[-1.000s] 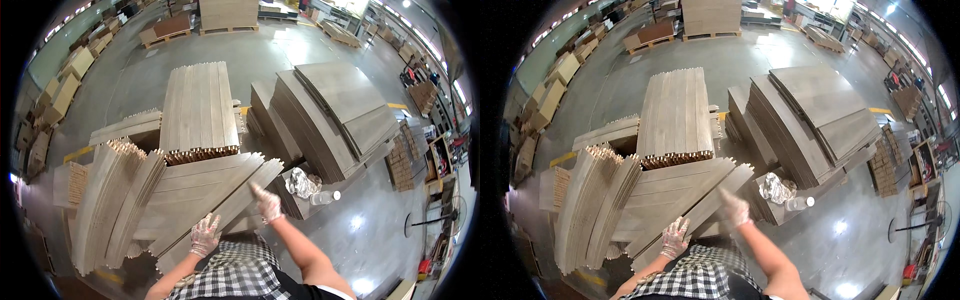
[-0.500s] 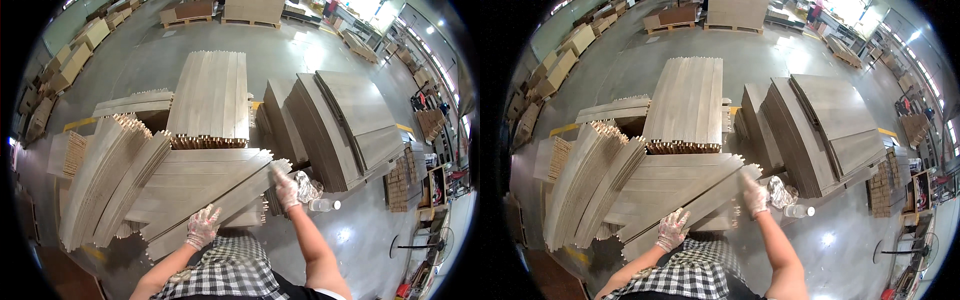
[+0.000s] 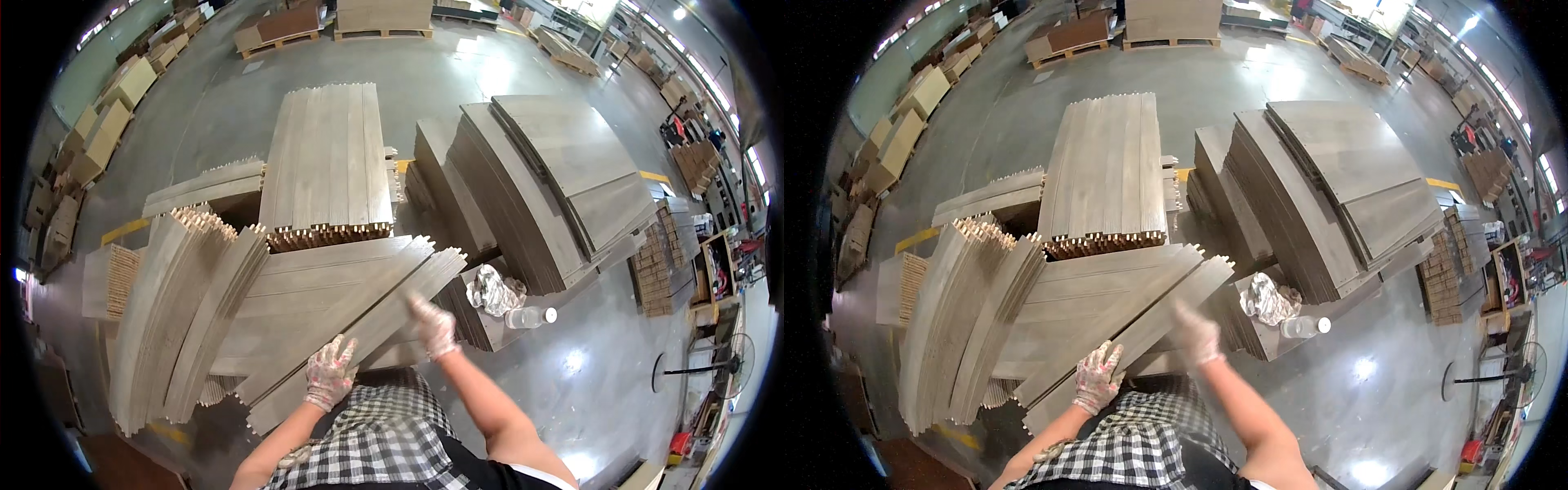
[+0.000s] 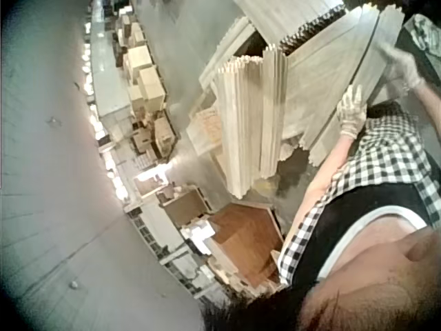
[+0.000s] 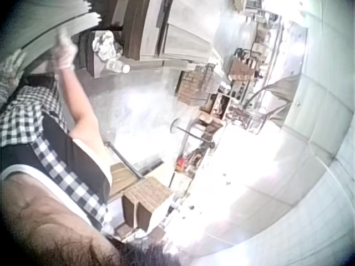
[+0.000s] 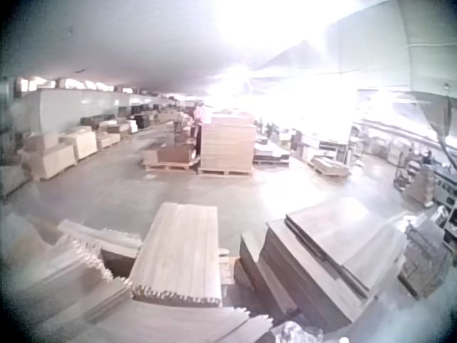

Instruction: The person picks up wooden planks from a pile by hand, turns them over to view the surfaces and edges, and places them onto a stack.

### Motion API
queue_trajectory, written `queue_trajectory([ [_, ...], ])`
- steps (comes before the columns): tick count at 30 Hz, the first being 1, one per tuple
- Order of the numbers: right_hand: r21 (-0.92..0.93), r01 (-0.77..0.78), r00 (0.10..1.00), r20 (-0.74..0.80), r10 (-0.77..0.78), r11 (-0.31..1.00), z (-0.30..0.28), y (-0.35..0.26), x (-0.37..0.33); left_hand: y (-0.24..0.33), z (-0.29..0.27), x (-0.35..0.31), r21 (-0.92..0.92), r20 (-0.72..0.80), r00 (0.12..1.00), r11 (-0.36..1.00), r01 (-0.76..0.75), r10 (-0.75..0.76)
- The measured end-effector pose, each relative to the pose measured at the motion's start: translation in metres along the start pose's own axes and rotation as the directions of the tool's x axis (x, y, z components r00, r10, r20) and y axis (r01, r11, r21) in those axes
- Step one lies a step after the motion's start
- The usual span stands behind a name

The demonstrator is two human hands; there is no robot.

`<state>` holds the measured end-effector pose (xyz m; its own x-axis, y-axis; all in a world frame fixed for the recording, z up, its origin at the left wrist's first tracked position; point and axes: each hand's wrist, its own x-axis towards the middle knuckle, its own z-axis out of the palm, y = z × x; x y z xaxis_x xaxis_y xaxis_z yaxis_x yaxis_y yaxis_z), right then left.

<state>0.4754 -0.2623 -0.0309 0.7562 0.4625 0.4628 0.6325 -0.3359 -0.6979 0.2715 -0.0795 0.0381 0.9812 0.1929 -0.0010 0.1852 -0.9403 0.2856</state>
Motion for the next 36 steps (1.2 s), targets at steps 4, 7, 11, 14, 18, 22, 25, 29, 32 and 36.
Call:
queue_trajectory([
  [4, -0.054, -0.225, 0.852, 0.474, 0.224, 0.973, -0.011, -0.045, -0.008, -0.002, -0.005, -0.003, 0.003, 0.029, 0.999, 0.999, 0.034, -0.034],
  [7, -0.051, -0.209, 0.922, 0.323, 0.214, 0.977, -0.037, -0.029, 0.018, -0.001, -0.004, -0.001, 0.001, 0.027, 1.0, 1.0, 0.008, -0.008],
  [11, -0.155, -0.241, 0.918, 0.283, 0.277, 0.958, -0.06, -0.028, 0.032, 0.0, -0.004, -0.001, -0.027, -0.002, 1.0, 1.0, 0.009, -0.009],
  [14, -0.332, -0.251, 0.945, 0.119, 0.304, 0.909, -0.07, -0.007, 0.046, -0.003, -0.006, -0.002, -0.02, 0.0, 1.0, 1.0, 0.006, -0.006],
  [18, -0.444, -0.29, 0.947, -0.006, 0.32, 0.848, -0.068, 0.041, 0.046, 0.001, -0.006, -0.001, -0.023, -0.024, 1.0, 1.0, -0.004, 0.004],
  [22, -0.422, -0.435, 0.883, -0.028, 0.468, 0.796, -0.065, 0.059, 0.049, 0.003, -0.002, 0.001, -0.027, -0.019, 1.0, 1.0, -0.001, 0.001],
  [25, -0.421, -0.414, 0.883, 0.031, 0.469, 0.807, -0.065, 0.039, 0.061, 0.001, -0.002, 0.001, 0.025, -0.009, 1.0, 1.0, 0.01, -0.01],
  [29, -0.517, -0.278, 0.908, 0.134, 0.398, 0.809, -0.067, 0.039, 0.057, 0.001, -0.001, -0.002, 0.035, -0.003, 1.0, 0.999, 0.012, -0.012],
  [32, -0.43, -0.425, 0.854, 0.101, 0.511, 0.796, -0.068, 0.038, 0.065, -0.001, 0.001, 0.0, 0.05, -0.016, 1.0, 0.999, -0.016, 0.017],
  [36, -0.49, -0.158, 0.945, 0.176, 0.275, 0.857, -0.059, 0.045, 0.054, -0.001, -0.003, 0.0, 0.021, 0.007, 1.0, 1.0, 0.012, -0.012],
])
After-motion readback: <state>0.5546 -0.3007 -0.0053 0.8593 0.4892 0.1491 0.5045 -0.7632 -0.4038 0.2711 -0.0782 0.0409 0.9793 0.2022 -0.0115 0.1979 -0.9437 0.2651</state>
